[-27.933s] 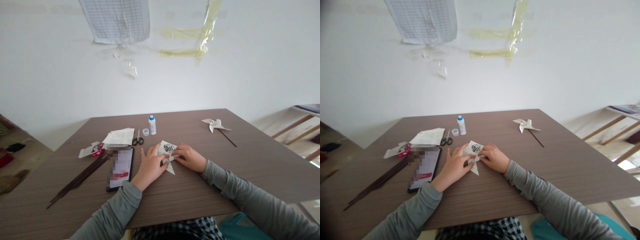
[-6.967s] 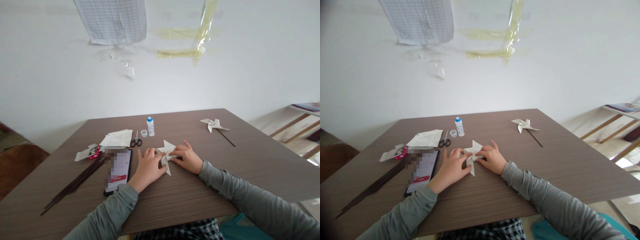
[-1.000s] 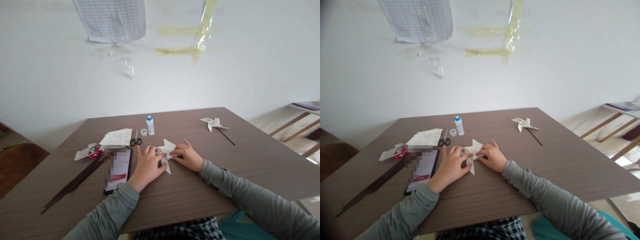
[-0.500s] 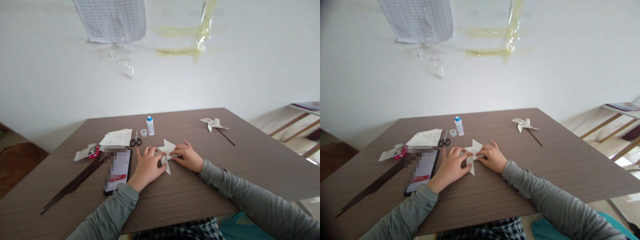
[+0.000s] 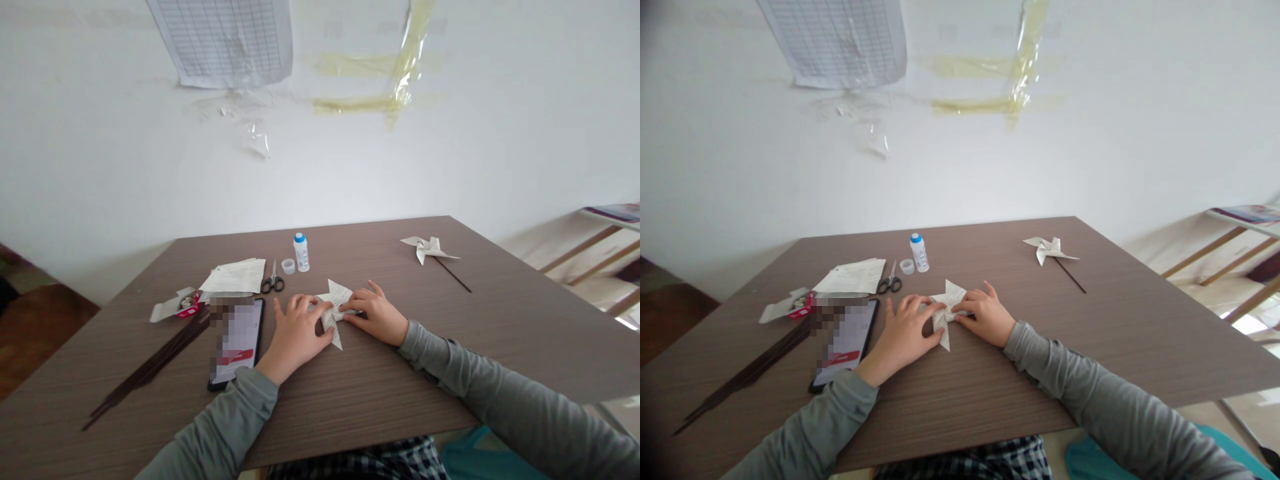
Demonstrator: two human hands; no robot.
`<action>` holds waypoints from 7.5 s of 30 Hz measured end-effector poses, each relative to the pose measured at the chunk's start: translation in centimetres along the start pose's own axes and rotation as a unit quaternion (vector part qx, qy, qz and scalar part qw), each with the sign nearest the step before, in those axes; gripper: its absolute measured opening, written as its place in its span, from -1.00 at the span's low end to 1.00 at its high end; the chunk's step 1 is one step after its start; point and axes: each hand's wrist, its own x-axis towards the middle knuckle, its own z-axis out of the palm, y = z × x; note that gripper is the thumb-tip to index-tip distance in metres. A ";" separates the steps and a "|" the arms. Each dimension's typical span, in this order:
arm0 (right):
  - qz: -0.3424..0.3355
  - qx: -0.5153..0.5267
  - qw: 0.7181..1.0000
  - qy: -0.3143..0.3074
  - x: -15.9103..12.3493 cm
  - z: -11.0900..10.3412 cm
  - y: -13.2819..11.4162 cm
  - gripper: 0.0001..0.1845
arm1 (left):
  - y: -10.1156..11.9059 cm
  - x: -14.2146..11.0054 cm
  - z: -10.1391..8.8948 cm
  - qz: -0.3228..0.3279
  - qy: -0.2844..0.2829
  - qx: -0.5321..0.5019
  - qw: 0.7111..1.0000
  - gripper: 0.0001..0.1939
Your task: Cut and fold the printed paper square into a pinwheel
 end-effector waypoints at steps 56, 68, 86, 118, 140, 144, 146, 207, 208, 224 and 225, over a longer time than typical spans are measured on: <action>0.002 0.000 1.000 0.000 0.0 -0.2 -0.3 -0.79 | 0.0 -0.1 -0.1 0.020 0.006 0.020 1.000 -0.55; -0.007 0.004 1.000 0.000 -0.1 0.2 0.4 -0.80 | 0.1 0.1 -0.3 -0.004 -0.009 0.004 1.000 -0.48; 0.004 0.002 1.000 -0.007 0.1 -0.2 -0.2 -0.80 | 0.0 -0.1 -0.2 0.018 -0.003 0.019 1.000 -0.53; 0.004 0.012 1.000 -0.011 0.1 0.0 0.1 -0.80 | 0.1 -0.1 -0.4 0.009 0.003 0.015 1.000 -0.41; 0.003 0.007 1.000 -0.012 0.1 0.0 0.1 -0.79 | -0.1 0.0 -0.4 0.017 -0.010 0.011 1.000 -0.55; 0.007 0.007 1.000 -0.012 0.1 -0.1 0.1 -0.79 | -0.2 0.0 -0.1 0.007 -0.005 -0.008 1.000 -0.54; 0.007 0.003 1.000 -0.010 0.0 -0.1 0.1 -0.80 | -0.3 0.1 0.0 0.006 0.004 -0.016 1.000 -0.52; 0.018 0.013 0.999 -0.027 0.1 -0.4 -0.3 -0.80 | -0.2 -0.1 0.1 0.003 0.012 -0.022 1.000 -0.48; 0.019 0.014 0.999 -0.028 0.1 -0.5 -0.3 -0.80 | -0.2 -0.1 0.0 0.003 0.011 -0.023 1.000 -0.47; 0.020 0.010 0.999 -0.027 0.0 -0.4 -0.1 -0.79 | -0.1 0.1 -0.3 0.007 -0.033 -0.005 0.999 -0.52; 0.021 0.010 0.999 -0.027 -0.1 -0.3 -0.1 -0.79 | -0.1 0.1 -0.4 0.005 -0.033 -0.006 0.999 -0.52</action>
